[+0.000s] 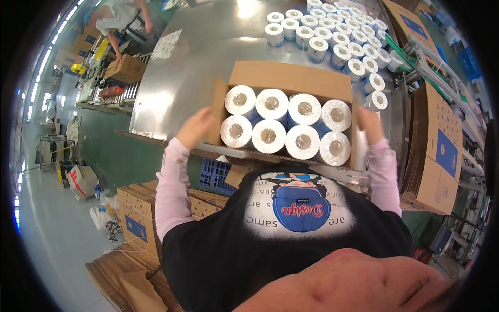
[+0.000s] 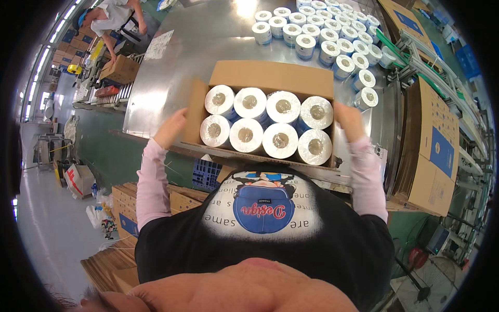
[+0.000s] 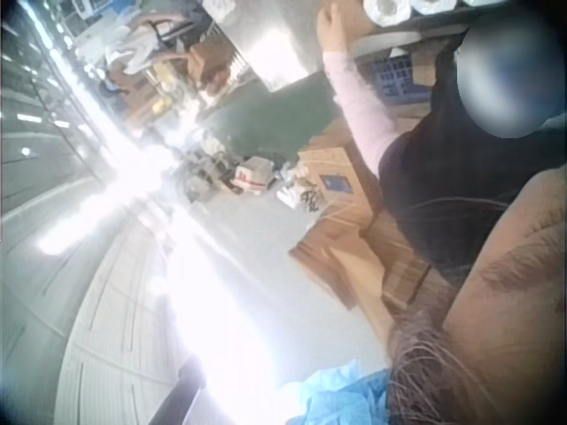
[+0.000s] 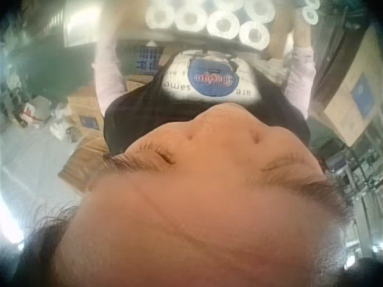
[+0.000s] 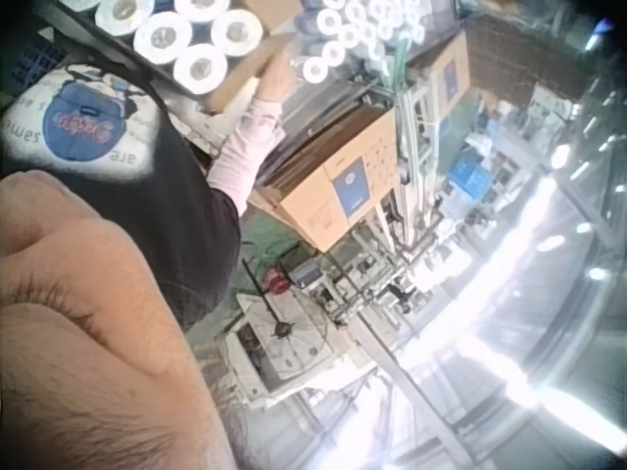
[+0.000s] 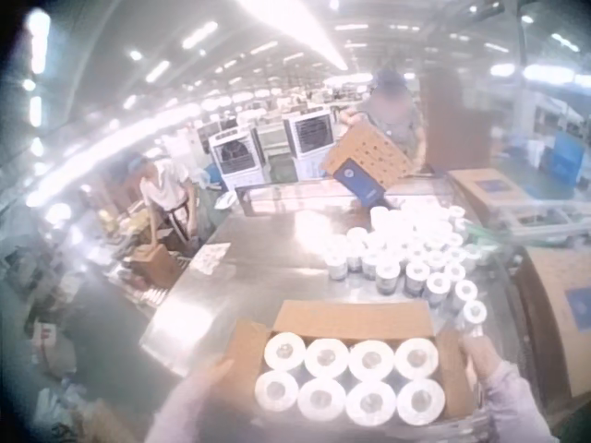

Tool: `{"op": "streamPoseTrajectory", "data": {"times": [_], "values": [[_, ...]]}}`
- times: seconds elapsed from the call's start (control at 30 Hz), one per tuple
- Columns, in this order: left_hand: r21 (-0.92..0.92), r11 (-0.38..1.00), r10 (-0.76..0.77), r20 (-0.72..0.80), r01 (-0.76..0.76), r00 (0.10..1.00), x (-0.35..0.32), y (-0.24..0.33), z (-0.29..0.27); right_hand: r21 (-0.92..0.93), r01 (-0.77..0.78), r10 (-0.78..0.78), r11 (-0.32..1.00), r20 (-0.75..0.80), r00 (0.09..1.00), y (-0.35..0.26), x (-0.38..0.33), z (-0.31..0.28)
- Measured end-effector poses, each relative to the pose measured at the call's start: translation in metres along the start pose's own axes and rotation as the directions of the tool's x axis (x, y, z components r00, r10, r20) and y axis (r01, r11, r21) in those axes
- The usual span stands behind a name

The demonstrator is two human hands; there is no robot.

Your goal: The person assembles a cardboard box, places rolls of toilet paper into it, and then sets the filled box aside on the table.

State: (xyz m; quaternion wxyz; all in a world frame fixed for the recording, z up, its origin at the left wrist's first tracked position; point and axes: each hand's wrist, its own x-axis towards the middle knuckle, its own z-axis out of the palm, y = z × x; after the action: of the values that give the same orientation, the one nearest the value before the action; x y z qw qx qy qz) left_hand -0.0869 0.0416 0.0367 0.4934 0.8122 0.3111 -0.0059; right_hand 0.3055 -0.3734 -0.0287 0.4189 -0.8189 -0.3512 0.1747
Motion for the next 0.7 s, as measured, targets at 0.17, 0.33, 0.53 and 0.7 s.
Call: {"op": "streamPoseTrajectory", "data": {"times": [0.17,0.33,0.53,0.7], "values": [[0.708,0.646,-0.1,0.449,-0.286,0.888,-0.022,0.141,0.084,-0.402,0.39,-0.403,0.829,0.056,0.914,-0.087,0.047,0.096],[0.728,0.615,0.46,-0.018,-0.303,0.888,0.058,0.077,0.119,-0.747,0.066,-0.095,0.661,0.005,0.995,-0.03,0.147,0.068],[0.722,0.617,0.647,-0.24,-0.313,0.723,0.042,0.06,0.125,-0.518,0.485,-0.579,0.705,-0.025,0.815,-0.076,0.004,0.034],[0.674,0.642,0.513,-0.026,-0.364,0.858,0.06,0.061,0.125,-0.322,0.362,-0.409,0.875,-0.093,0.908,-0.056,-0.059,0.059]]}}
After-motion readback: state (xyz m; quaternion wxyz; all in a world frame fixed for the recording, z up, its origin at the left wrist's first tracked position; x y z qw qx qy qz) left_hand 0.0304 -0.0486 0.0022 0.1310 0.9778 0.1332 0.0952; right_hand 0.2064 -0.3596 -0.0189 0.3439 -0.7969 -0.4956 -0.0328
